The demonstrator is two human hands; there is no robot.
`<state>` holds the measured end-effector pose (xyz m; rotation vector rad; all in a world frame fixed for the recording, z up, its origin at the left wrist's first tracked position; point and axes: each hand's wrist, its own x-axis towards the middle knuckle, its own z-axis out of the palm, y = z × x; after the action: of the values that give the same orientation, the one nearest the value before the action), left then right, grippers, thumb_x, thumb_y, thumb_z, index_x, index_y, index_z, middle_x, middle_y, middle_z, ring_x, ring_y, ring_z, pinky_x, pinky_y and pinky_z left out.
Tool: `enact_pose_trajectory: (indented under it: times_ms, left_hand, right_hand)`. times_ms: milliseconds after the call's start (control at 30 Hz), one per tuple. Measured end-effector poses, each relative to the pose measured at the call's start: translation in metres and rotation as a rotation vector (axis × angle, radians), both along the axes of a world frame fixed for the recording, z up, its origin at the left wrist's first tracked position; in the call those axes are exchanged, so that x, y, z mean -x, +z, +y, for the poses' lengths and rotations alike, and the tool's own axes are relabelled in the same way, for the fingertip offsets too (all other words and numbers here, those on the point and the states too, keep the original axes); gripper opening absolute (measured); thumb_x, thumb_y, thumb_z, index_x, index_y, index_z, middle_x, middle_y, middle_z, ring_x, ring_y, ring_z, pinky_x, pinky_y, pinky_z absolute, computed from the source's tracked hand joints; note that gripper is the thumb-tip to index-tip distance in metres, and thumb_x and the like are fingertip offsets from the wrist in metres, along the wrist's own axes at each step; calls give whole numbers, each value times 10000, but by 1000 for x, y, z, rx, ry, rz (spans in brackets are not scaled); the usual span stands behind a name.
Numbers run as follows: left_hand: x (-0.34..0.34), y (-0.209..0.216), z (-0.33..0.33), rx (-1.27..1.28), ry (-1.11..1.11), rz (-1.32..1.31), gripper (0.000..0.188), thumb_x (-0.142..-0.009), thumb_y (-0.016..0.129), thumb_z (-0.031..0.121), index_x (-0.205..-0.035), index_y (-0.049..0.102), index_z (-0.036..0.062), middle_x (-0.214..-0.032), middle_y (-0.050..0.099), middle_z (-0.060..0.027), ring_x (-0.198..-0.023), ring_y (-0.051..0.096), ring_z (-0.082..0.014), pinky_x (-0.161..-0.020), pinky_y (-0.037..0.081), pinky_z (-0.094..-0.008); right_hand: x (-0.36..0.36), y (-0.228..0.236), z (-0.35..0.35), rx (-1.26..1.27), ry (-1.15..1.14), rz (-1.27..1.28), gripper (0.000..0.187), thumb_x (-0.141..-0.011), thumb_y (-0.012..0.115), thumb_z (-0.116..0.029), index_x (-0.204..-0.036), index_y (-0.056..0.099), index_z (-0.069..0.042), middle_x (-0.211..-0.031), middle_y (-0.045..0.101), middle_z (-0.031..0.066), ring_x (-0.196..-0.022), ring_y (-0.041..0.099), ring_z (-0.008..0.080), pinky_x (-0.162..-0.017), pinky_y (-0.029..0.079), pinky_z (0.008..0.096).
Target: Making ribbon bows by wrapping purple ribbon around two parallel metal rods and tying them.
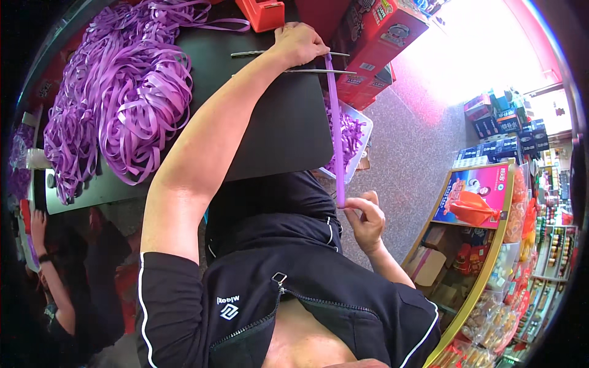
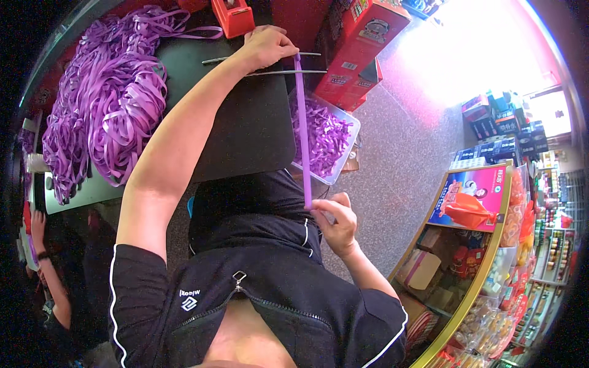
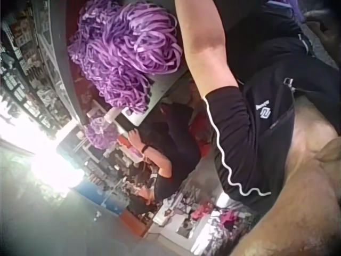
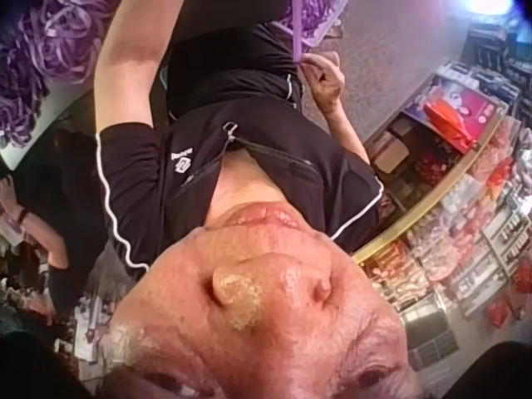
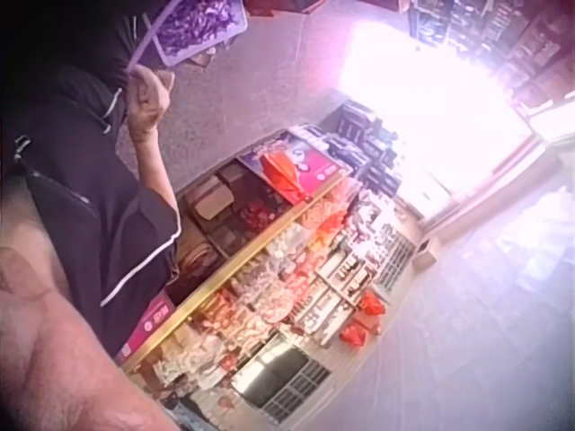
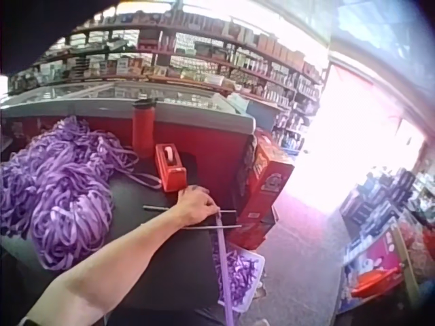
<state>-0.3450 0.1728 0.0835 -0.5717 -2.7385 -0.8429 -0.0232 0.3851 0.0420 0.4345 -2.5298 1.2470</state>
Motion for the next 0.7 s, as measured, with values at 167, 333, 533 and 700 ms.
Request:
enact_pose_trajectory:
  times_ms: [167, 333, 533, 700]
  left_hand:
    - [-5, 7, -2, 46, -33, -61, 274, -799, 615, 423, -931, 747, 223, -1302, 544, -94, -1265, 416, -284, -1029, 265, -483]
    - [-3, 4, -2, 33, -33, -33, 260, -786, 626, 421, -908, 752, 229, -1162, 601, -59, -1215, 424, -285, -1010, 275, -465]
    - [-8, 12, -5, 61, -28, -84, 284, -804, 604, 428, -943, 744, 224, -1313, 533, -89, -1270, 406, -281, -1043, 249, -472]
    - [-8, 9, 2, 45, -54, -93, 292, -811, 591, 430, -955, 742, 226, -1318, 526, -77, -1289, 372, -286, -1058, 222, -472]
  right_hand:
    - [10, 1, -3, -125, 104, 259, 225, -671, 759, 0, -861, 673, -85, -800, 698, 33, -628, 562, 167, -665, 399, 282]
    - [6, 20, -4, 58, 112, 276, 150, -717, 726, -24, -821, 657, -108, -783, 691, 22, -654, 546, 157, -684, 374, 304]
    - [64, 94, 1, 233, 289, 597, 96, -864, 586, -205, -901, 600, -118, -857, 640, 91, -871, 513, 247, -824, 355, 419]
    - [148, 161, -8, 505, 492, 492, 317, -923, 459, -228, -1113, 494, 24, -1147, 540, 248, -1130, 472, 394, -986, 336, 462]
